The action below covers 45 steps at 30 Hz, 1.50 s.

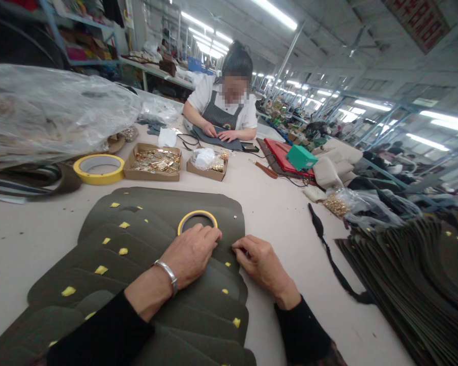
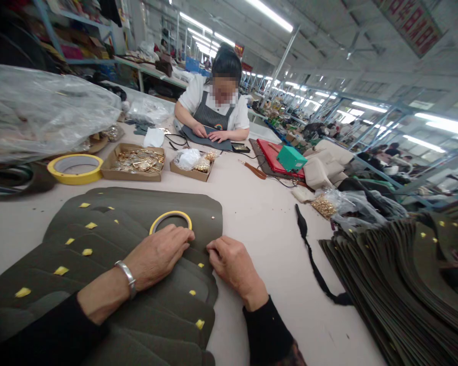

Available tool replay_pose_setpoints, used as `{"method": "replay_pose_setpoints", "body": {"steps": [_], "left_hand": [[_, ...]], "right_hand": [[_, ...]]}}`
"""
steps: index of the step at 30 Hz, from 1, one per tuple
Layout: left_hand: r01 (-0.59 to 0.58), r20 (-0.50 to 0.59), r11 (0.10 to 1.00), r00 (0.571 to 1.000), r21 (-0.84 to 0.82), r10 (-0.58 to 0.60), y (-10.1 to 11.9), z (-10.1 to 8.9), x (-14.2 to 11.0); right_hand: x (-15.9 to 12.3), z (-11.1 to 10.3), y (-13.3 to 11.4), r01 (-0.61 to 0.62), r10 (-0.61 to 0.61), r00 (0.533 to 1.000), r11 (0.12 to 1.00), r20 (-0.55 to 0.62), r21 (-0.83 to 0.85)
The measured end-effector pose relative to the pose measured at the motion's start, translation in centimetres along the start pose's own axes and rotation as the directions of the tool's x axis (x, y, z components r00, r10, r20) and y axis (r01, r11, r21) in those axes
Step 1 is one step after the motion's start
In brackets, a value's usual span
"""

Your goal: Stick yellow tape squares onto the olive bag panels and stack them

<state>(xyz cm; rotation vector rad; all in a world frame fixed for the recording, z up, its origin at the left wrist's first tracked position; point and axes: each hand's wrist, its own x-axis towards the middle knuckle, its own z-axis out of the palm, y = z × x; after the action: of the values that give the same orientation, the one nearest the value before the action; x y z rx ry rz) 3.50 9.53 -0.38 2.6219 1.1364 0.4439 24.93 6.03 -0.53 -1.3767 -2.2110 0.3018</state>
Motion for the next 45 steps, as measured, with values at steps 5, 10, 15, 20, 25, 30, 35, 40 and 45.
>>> {"method": "replay_pose_setpoints", "body": {"steps": [5, 10, 15, 20, 25, 30, 35, 40, 45], "left_hand": [[-0.005, -0.009, 1.0, 1.0, -0.003, 0.005, 0.0, -0.1, 0.2], [-0.108, -0.179, 0.99, 0.98, -0.086, 0.091, -0.2, -0.2, -0.4], [-0.21, -0.294, 0.972, 0.94, -0.103, 0.172, -0.5, -0.3, -0.8], [-0.221, -0.382, 0.971, 0.909, -0.096, 0.169, -0.6, -0.1, -0.7], [-0.267, -0.445, 0.957, 0.874, -0.11, 0.193, 0.2, -0.6, -0.9], [-0.165, -0.37, 0.985, 0.919, -0.054, 0.134, 0.4, -0.3, -1.3], [-0.163, -0.347, 0.986, 0.927, -0.033, 0.142, 0.3, 0.4, -1.4], [-0.171, -0.294, 0.974, 0.948, -0.148, 0.122, 0.5, 0.2, -1.4], [-0.155, -0.268, 0.977, 0.957, -0.149, 0.111, 0.4, 0.0, -1.4]], "right_hand": [[0.6, 1.1, 0.1, -0.181, 0.182, 0.982, 0.983, 0.046, -0.036], [1.5, 1.1, -0.2, -0.44, 0.436, 0.897, 0.897, 0.077, 0.047], [1.5, -0.2, -0.3, -0.494, 0.426, 0.839, 0.856, 0.338, 0.15], [1.4, -1.2, -0.3, -0.43, 0.328, 0.87, 0.87, 0.368, 0.241], [1.9, -1.4, -1.8, -0.178, 0.238, 0.965, 0.902, -0.108, 0.393], [2.0, -1.1, -3.5, 0.166, -0.096, 0.968, 0.937, -0.232, 0.306], [1.9, -0.5, -3.5, 0.277, -0.231, 0.939, 0.948, -0.257, 0.16], [1.8, 0.3, -3.4, 0.289, -0.267, 0.911, 0.957, -0.315, 0.026], [1.6, 0.9, -3.9, 0.224, -0.213, 0.905, 0.975, -0.369, -0.016]]}}
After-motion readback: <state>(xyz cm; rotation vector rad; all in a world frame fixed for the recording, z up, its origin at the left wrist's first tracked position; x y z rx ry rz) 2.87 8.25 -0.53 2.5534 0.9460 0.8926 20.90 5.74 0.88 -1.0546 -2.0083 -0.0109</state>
